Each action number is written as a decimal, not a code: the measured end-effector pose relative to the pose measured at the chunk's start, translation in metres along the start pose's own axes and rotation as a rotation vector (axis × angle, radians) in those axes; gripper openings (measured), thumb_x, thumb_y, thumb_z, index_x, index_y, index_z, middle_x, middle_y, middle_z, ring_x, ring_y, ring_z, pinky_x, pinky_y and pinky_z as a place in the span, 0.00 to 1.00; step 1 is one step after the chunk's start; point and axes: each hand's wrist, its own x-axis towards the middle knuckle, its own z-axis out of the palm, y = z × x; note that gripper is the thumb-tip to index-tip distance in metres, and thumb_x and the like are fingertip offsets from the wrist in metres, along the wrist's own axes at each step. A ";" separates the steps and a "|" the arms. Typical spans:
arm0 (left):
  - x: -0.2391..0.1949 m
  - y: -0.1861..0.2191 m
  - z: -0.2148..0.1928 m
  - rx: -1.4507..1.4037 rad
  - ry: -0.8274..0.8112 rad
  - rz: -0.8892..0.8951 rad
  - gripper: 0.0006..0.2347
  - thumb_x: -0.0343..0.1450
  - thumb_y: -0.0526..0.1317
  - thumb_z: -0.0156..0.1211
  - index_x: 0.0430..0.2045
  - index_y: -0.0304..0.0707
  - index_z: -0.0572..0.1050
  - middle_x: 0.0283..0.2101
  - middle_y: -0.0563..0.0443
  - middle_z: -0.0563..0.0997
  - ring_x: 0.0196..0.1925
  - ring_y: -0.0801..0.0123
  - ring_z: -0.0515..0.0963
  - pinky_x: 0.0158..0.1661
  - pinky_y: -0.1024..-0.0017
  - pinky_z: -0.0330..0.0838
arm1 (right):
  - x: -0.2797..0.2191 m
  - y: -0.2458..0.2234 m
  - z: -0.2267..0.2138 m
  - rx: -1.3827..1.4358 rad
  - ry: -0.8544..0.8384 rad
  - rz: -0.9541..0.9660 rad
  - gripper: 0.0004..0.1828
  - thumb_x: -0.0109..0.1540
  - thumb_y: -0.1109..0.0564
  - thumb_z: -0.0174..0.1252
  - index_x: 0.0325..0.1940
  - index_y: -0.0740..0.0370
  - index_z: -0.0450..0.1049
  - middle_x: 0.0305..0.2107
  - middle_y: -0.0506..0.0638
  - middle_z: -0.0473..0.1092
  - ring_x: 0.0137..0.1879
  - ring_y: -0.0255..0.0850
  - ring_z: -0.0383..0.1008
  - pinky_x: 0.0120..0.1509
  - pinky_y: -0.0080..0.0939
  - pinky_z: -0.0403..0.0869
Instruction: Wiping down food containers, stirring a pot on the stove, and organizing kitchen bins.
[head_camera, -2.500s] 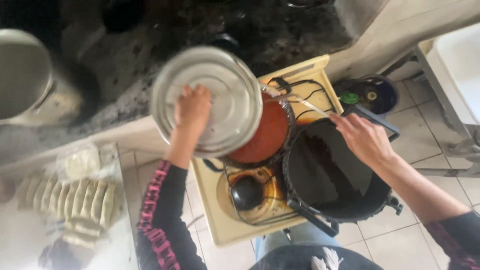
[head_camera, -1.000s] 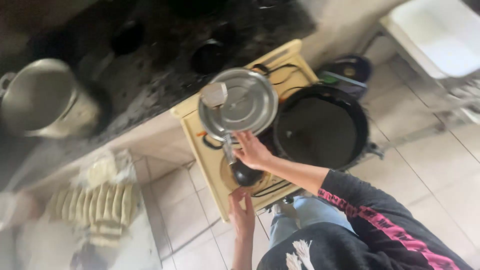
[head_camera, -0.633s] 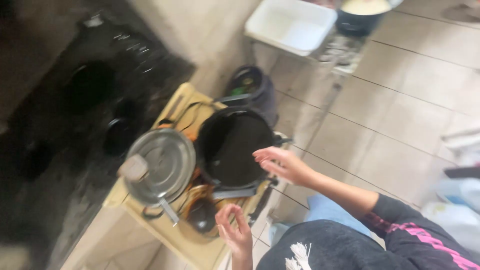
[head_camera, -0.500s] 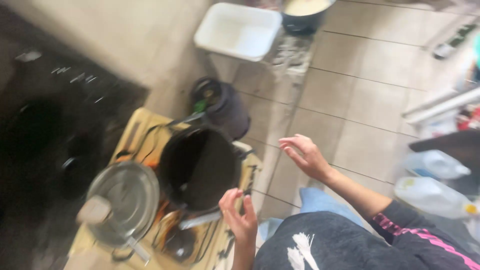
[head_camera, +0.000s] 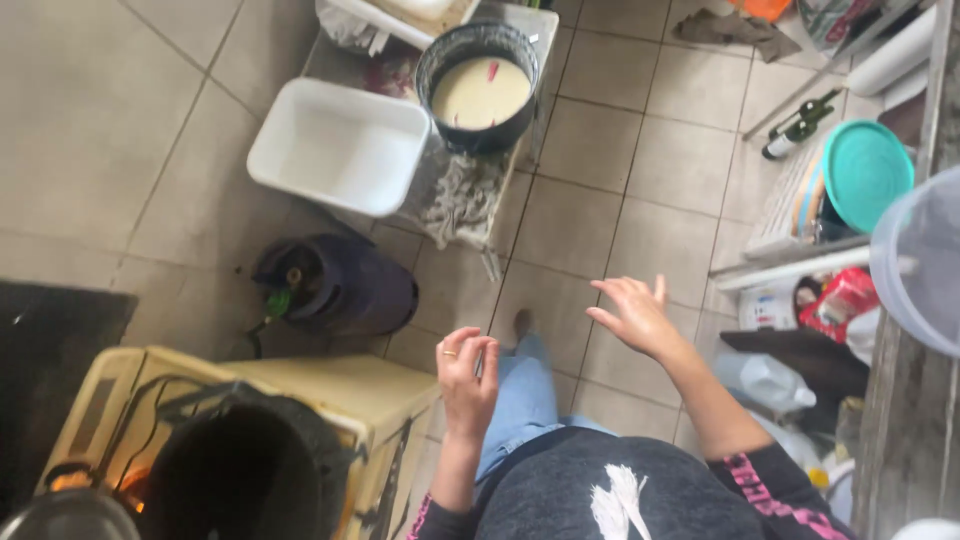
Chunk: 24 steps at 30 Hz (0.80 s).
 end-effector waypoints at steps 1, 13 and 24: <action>0.023 -0.008 0.014 0.013 0.024 0.004 0.03 0.72 0.37 0.62 0.30 0.37 0.78 0.46 0.45 0.79 0.51 0.52 0.76 0.51 0.60 0.70 | 0.022 0.017 -0.012 0.001 0.037 0.057 0.30 0.62 0.35 0.57 0.64 0.47 0.70 0.60 0.47 0.70 0.71 0.48 0.62 0.75 0.82 0.40; 0.461 -0.149 0.249 -0.171 0.239 -0.240 0.18 0.75 0.42 0.59 0.56 0.28 0.72 0.51 0.34 0.76 0.50 0.51 0.76 0.54 0.60 0.71 | 0.028 0.309 -0.066 0.124 -0.067 0.880 0.38 0.63 0.30 0.53 0.72 0.49 0.68 0.65 0.54 0.70 0.72 0.54 0.66 0.76 0.78 0.46; 0.649 -0.411 0.324 -0.257 0.629 -0.719 0.30 0.68 0.44 0.68 0.63 0.25 0.65 0.61 0.34 0.75 0.60 0.56 0.75 0.60 0.65 0.67 | 0.375 0.514 -0.184 -0.184 -0.370 0.602 0.37 0.62 0.31 0.54 0.72 0.44 0.65 0.67 0.50 0.67 0.74 0.50 0.64 0.76 0.76 0.48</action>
